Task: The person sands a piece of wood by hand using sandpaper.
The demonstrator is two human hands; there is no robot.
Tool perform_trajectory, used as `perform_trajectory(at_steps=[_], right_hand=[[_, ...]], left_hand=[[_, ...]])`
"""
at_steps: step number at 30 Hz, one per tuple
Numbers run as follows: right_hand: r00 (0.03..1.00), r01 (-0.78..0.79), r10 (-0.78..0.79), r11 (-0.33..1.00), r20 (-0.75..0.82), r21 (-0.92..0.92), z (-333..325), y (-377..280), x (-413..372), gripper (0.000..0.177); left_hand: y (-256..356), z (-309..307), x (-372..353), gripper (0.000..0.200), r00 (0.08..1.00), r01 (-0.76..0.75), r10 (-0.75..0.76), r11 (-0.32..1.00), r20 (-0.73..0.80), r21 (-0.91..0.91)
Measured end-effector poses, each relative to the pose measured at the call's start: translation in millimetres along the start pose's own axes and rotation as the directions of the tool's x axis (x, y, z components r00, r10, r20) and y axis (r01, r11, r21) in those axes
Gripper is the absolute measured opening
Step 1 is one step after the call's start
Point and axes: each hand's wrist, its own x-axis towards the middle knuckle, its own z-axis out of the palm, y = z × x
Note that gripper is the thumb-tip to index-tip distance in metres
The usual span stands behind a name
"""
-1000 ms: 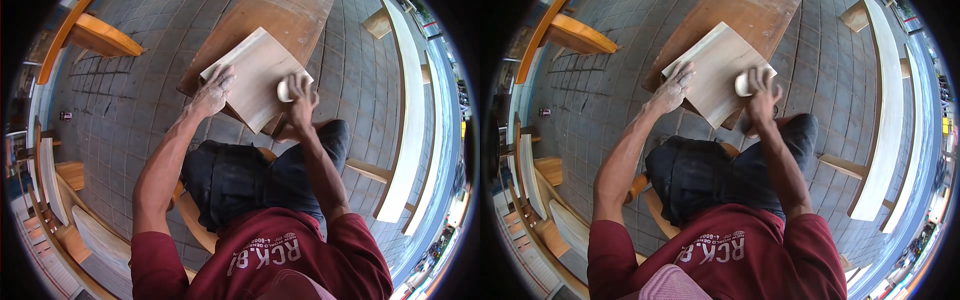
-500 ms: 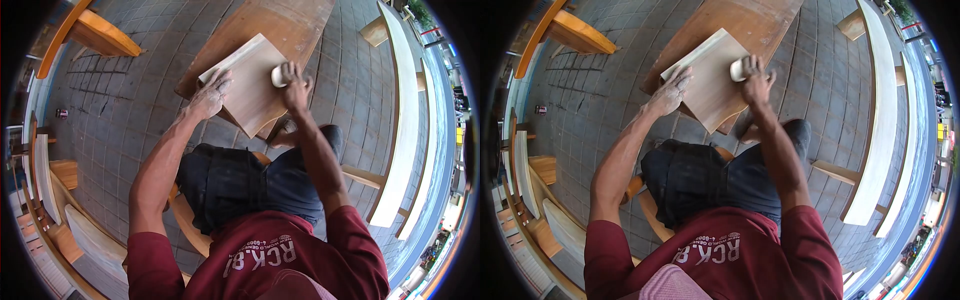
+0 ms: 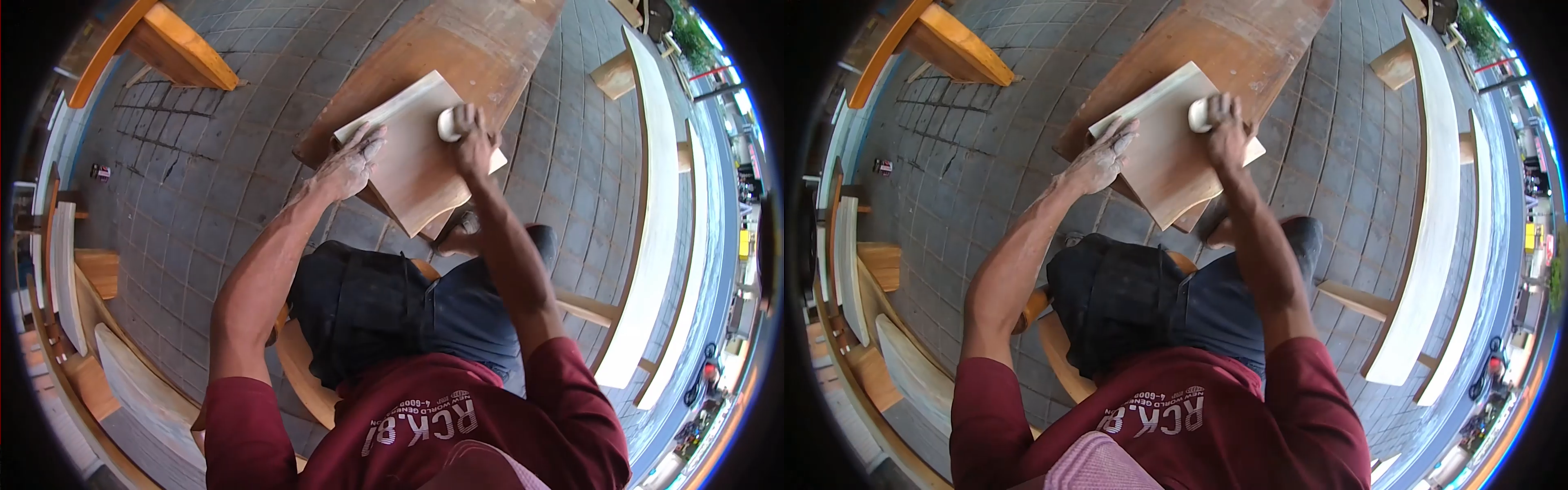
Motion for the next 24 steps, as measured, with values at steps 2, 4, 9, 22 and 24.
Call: perform_trajectory(at_steps=[2, 4, 9, 22, 24], right_hand=[[0.934, 0.352, -0.321, 0.899, -0.154, 0.260, 34, -10, -35, 0.066], [0.865, 0.446, -0.498, 0.814, 0.053, 0.372, 6, -51, -69, 0.070], [0.942, 0.263, -0.312, 0.915, 0.126, 0.305, 7, 5, -8, 0.055], [0.940, 0.321, -0.342, 0.874, -0.007, 0.365, 24, 2, 13, 0.056], [0.993, 0.105, -0.111, 0.982, 0.027, 0.155, 7, 3, 42, 0.050]], left_hand=[[5, -11, -1, 0.058, 0.990, 0.140, -0.140, 0.990, 0.034, -0.007], [-4, -8, -2, 0.063, 0.967, 0.253, -0.250, 0.961, -0.039, 0.114], [-6, -12, -5, 0.067, 0.925, 0.379, -0.379, 0.925, 0.021, -0.032], [-3, -9, -3, 0.065, 0.903, 0.418, -0.418, 0.908, 0.094, 0.023], [-1, -12, -2, 0.065, 0.899, 0.423, -0.426, 0.905, 0.105, 0.042]])
